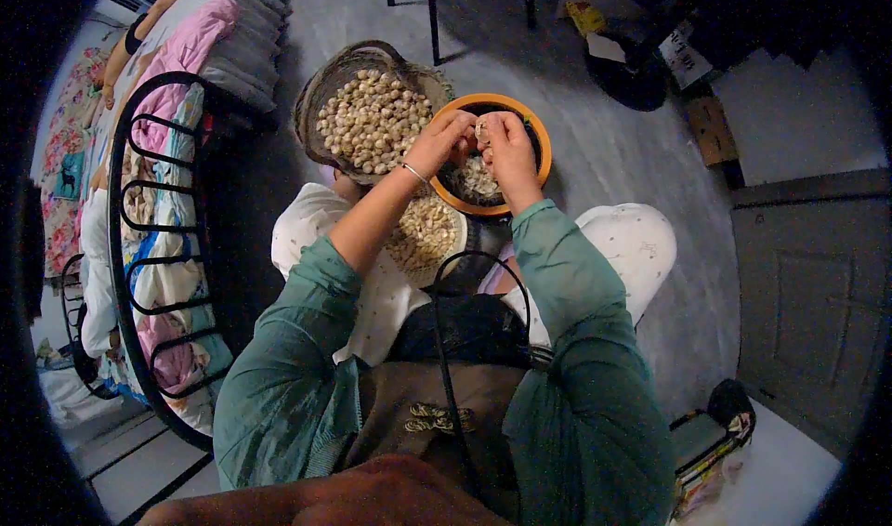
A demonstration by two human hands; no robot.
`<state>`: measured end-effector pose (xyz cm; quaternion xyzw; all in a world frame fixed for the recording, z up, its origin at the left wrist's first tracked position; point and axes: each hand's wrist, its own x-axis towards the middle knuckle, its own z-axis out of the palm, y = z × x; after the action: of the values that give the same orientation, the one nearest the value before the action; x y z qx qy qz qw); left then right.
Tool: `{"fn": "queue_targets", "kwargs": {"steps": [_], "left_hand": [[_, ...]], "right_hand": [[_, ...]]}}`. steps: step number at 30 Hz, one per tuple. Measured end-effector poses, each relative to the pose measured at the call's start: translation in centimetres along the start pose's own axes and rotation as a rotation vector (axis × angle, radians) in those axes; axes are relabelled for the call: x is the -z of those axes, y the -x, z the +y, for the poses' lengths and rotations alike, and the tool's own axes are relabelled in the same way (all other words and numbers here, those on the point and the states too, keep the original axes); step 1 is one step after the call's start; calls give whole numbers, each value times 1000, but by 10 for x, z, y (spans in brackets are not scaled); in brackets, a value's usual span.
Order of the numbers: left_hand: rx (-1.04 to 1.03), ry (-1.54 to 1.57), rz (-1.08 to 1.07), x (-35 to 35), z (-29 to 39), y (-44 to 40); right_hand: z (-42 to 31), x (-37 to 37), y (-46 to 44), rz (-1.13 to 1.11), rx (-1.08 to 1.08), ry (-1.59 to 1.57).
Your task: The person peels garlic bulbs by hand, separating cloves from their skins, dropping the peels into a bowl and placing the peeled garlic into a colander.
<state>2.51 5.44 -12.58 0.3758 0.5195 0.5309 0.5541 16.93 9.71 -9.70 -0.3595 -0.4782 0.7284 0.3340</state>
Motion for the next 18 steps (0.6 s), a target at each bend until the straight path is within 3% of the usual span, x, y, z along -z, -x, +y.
{"fn": "queue_targets", "kwargs": {"steps": [4,7,10,16,18], "left_hand": [[-80,-154,-14,-12,10,12],[-88,-48,-53,-9,2,10],[-86,118,-53,-9,-7,6],[-58,319,1,-6,-1,13],[-70,319,20,-4,-6,11]], "right_hand": [[19,0,-11,93,154,271],[21,3,-13,92,194,237],[22,11,-16,101,76,220],[25,22,-20,66,104,423],[25,21,-21,76,67,346]]}}
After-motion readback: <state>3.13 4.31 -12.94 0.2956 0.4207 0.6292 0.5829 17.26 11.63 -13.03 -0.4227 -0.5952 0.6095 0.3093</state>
